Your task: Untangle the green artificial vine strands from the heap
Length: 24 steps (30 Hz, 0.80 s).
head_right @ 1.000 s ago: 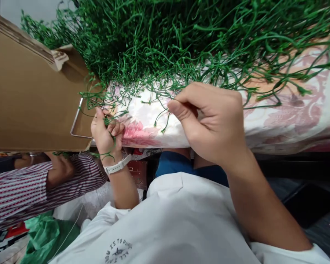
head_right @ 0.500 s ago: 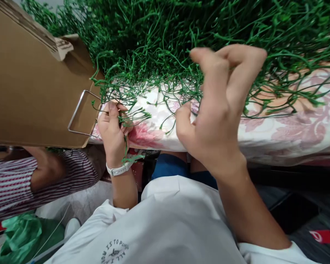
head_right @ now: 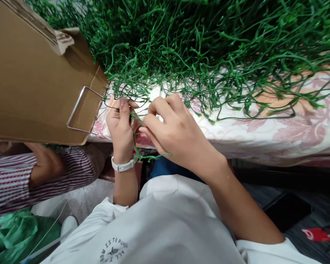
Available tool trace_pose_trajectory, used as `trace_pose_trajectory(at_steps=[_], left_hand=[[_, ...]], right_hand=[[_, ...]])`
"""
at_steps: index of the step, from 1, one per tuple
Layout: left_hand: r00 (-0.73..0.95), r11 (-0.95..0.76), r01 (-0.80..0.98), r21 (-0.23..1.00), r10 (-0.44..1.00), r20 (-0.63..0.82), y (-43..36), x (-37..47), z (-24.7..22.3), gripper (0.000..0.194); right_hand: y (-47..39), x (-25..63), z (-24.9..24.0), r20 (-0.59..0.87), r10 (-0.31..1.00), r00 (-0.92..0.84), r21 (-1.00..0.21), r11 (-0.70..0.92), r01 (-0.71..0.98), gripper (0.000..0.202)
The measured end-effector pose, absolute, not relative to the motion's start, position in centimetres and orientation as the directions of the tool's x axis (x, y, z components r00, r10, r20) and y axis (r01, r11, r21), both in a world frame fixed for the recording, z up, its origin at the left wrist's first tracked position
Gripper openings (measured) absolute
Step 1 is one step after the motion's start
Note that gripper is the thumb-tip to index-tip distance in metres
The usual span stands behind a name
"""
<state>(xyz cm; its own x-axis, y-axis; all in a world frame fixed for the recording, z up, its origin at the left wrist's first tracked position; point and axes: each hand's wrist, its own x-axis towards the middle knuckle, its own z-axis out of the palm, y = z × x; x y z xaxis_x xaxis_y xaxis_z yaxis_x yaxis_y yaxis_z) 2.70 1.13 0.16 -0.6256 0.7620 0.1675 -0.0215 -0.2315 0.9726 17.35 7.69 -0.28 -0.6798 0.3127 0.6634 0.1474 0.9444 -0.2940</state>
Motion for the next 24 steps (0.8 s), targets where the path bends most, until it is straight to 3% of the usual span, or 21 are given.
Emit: trace_pose_trajectory(at_steps=[8, 14, 17, 21, 24], left_hand=[[-0.797, -0.323, -0.157, 0.933, 0.600, 0.073, 1.9, 0.8, 1.0, 0.040], [-0.772, -0.325, -0.193, 0.926, 0.632, 0.061, 2.2, 0.4, 1.0, 0.036], [-0.770, -0.331, -0.186, 0.925, 0.634, 0.072, 2.1, 0.5, 0.9, 0.038], [-0.774, -0.316, -0.136, 0.939, 0.625, 0.098, 2.0, 0.5, 0.7, 0.036], [-0.772, -0.298, -0.108, 0.948, 0.626, 0.109, 2.0, 0.6, 0.6, 0.035]], right_hand=[[7.3, 19.1, 0.2, 0.625, 0.187, -0.758, -0.339, 0.940, -0.047, 0.019], [9.7, 20.4, -0.7, 0.659, 0.445, -0.606, -0.221, 0.885, 0.409, 0.020], [10.2, 20.5, -0.8, 0.587, 0.574, -0.571, -0.268, 0.803, 0.532, 0.016], [9.4, 20.4, -0.2, 0.631, 0.657, -0.411, -0.402, 0.731, 0.552, 0.020], [8.7, 20.3, 0.0, 0.717, 0.527, -0.456, -0.392, 0.846, 0.361, 0.013]])
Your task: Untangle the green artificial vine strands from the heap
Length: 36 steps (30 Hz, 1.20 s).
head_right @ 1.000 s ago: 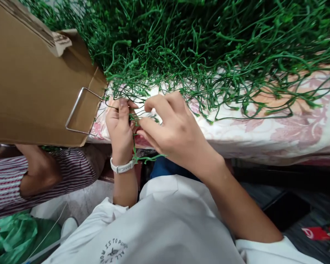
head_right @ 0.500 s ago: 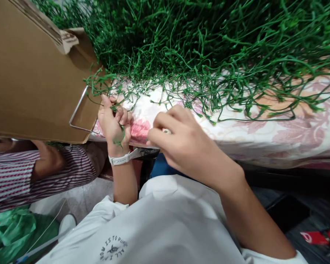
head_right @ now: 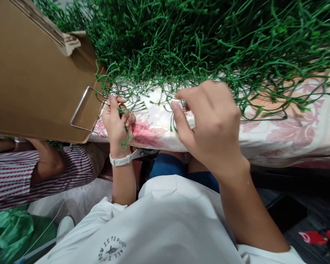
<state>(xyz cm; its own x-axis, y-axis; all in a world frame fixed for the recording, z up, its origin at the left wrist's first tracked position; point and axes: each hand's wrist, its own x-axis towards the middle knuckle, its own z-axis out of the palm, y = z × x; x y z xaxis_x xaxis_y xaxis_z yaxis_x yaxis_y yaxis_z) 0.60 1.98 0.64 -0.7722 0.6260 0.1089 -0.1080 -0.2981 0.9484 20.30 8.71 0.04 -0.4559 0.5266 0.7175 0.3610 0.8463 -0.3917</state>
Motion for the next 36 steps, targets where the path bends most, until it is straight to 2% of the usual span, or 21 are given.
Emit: trace_pose_trajectory(at_steps=[2, 4, 7, 10, 12, 16, 25, 32, 36], left_hand=[[-0.762, -0.278, -0.088, 0.957, 0.637, 0.115, 1.9, 0.6, 0.6, 0.037], [-0.751, -0.263, -0.072, 0.962, 0.649, 0.121, 1.9, 0.6, 0.5, 0.038], [-0.736, -0.270, -0.052, 0.961, 0.661, 0.146, 1.8, 0.5, 0.2, 0.037], [-0.715, -0.287, -0.030, 0.958, 0.675, 0.180, 1.6, 0.4, -0.1, 0.038], [-0.703, -0.290, -0.020, 0.957, 0.684, 0.193, 1.5, 0.4, -0.1, 0.038], [-0.692, -0.282, -0.002, 0.959, 0.693, 0.202, 1.3, 0.8, 0.0, 0.037], [-0.629, -0.248, 0.113, 0.962, 0.732, 0.262, 0.7, 1.1, -0.5, 0.045], [-0.716, -0.247, 0.197, 0.949, 0.625, 0.311, 0.9, 1.3, -1.1, 0.048], [-0.774, -0.295, 0.186, 0.937, 0.544, 0.325, 1.1, 1.7, -1.4, 0.041]], right_hand=[[8.6, 20.1, -0.1, 0.698, 0.373, -0.612, -0.300, 0.928, 0.223, 0.008], [9.0, 19.9, -0.5, 0.623, 0.289, -0.727, -0.231, 0.956, 0.182, 0.014], [10.0, 19.5, -0.9, 0.593, 0.352, -0.724, -0.187, 0.935, 0.301, 0.025], [10.8, 19.4, -0.5, 0.630, 0.412, -0.659, -0.146, 0.895, 0.421, 0.024], [10.7, 19.4, 0.0, 0.674, 0.409, -0.615, -0.173, 0.897, 0.407, 0.020], [9.1, 18.6, 0.8, 0.741, 0.358, -0.568, -0.258, 0.933, 0.252, 0.020], [7.4, 15.4, -0.7, 0.665, 0.291, -0.687, -0.263, 0.953, 0.150, 0.023], [7.9, 15.9, -0.9, 0.648, 0.233, -0.725, -0.377, 0.925, -0.040, 0.024], [8.1, 15.5, -0.6, 0.659, 0.206, -0.723, -0.415, 0.902, -0.121, 0.029]])
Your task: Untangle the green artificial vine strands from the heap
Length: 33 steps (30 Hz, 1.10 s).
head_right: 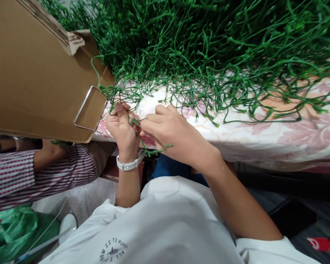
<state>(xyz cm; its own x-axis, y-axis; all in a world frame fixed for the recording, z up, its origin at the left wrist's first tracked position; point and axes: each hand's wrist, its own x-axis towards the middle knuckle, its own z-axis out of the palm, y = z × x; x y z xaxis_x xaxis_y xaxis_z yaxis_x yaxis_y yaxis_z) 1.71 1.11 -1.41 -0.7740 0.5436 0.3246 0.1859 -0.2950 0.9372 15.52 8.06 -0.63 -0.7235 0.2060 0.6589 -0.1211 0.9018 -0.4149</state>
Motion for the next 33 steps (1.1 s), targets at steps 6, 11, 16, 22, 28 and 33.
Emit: trace_pose_trajectory(at_steps=[6, 11, 16, 22, 28, 33], left_hand=[[-0.917, -0.421, -0.065, 0.905, 0.383, 0.112, 1.7, -1.0, 0.4, 0.034], [-0.825, -0.332, -0.028, 0.943, 0.540, 0.166, 1.9, -1.5, 1.0, 0.032], [-0.760, -0.338, -0.008, 0.941, 0.613, 0.213, 1.6, -0.8, 0.5, 0.032], [-0.687, -0.321, 0.042, 0.946, 0.678, 0.261, 1.3, -0.6, 0.1, 0.039], [-0.512, -0.249, 0.258, 0.934, 0.784, 0.350, 0.5, 0.1, 0.7, 0.052], [-0.318, -0.232, 0.451, 0.862, 0.860, 0.398, 0.4, 0.1, 1.1, 0.039]], right_hand=[[8.8, 17.4, -0.2, 0.655, 0.148, -0.741, -0.496, 0.824, -0.274, 0.028], [8.7, 17.6, -0.1, 0.678, 0.385, -0.626, -0.562, 0.821, -0.104, 0.017], [8.2, 17.1, -0.2, 0.679, 0.480, -0.555, -0.616, 0.784, -0.076, 0.015], [8.1, 16.9, -0.7, 0.677, 0.613, -0.408, -0.672, 0.740, -0.003, 0.017], [7.8, 16.7, -0.5, 0.629, 0.678, -0.380, -0.732, 0.682, 0.004, 0.022], [7.7, 16.7, -0.5, 0.613, 0.691, -0.382, -0.759, 0.650, -0.040, 0.014]])
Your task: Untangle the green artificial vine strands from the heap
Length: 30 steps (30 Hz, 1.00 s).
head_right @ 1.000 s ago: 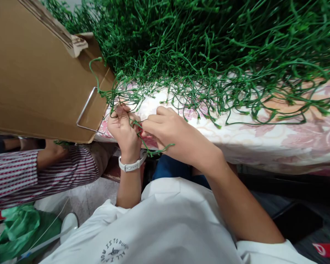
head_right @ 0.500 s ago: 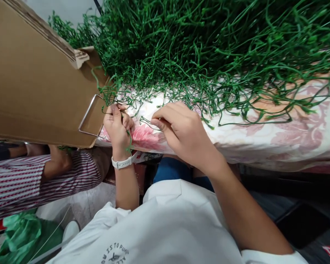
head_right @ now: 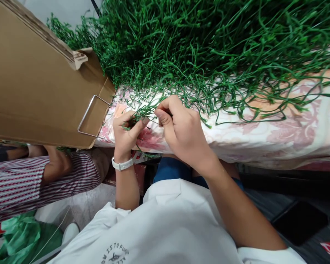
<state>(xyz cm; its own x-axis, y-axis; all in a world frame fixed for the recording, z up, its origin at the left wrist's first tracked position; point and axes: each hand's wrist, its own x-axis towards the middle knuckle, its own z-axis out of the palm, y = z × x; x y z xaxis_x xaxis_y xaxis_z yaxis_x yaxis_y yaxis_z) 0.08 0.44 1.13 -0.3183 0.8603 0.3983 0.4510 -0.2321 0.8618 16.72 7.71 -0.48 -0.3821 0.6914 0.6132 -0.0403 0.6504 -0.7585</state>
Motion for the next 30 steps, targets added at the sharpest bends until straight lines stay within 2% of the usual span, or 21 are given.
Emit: trace_pose_trajectory(at_steps=[4, 7, 11, 13, 16, 18, 21, 24, 26, 30], left_hand=[[-0.370, -0.256, 0.488, 0.834, 0.805, 0.464, 0.5, -0.1, 0.8, 0.041], [-0.468, -0.220, 0.521, 0.825, 0.735, 0.491, 0.6, -0.4, 0.1, 0.046], [-0.614, -0.176, 0.587, 0.790, 0.539, 0.577, 0.9, -1.6, -0.7, 0.052], [-0.690, -0.176, 0.527, 0.832, 0.483, 0.539, 1.0, -2.3, -0.8, 0.053], [-0.667, -0.149, 0.407, 0.901, 0.626, 0.405, 1.2, -2.6, -0.6, 0.051], [-0.611, -0.117, 0.413, 0.903, 0.700, 0.369, 1.2, -2.3, -0.3, 0.049], [-0.561, -0.084, 0.458, 0.885, 0.745, 0.361, 1.1, -1.5, 0.1, 0.037], [-0.508, -0.060, 0.487, 0.871, 0.792, 0.338, 1.2, -0.9, 0.4, 0.022], [-0.483, -0.060, 0.499, 0.864, 0.809, 0.336, 1.3, -0.8, 0.5, 0.025], [-0.485, -0.120, 0.423, 0.898, 0.807, 0.336, 1.3, -1.2, 0.3, 0.049]], right_hand=[[7.9, 16.5, -0.6, 0.616, 0.719, -0.322, -0.763, 0.646, -0.018, 0.017], [8.1, 16.6, -0.5, 0.656, 0.660, -0.366, -0.719, 0.694, -0.036, 0.018], [8.2, 17.7, -0.4, 0.693, 0.485, -0.533, -0.662, 0.721, -0.205, 0.024], [8.2, 18.1, -0.4, 0.687, 0.532, -0.495, -0.701, 0.664, -0.260, 0.024], [8.0, 17.9, -0.6, 0.644, 0.717, -0.267, -0.765, 0.602, -0.228, 0.017], [7.8, 17.3, -0.7, 0.621, 0.767, -0.162, -0.780, 0.585, -0.221, 0.010], [7.7, 16.6, -0.8, 0.566, 0.817, -0.108, -0.816, 0.537, -0.212, 0.004], [7.7, 16.5, -0.9, 0.543, 0.830, -0.124, -0.838, 0.527, -0.142, 0.007], [7.7, 16.6, -1.0, 0.557, 0.816, -0.153, -0.830, 0.553, -0.074, 0.011], [7.8, 16.9, -1.0, 0.576, 0.791, -0.203, -0.803, 0.595, 0.037, 0.019]])
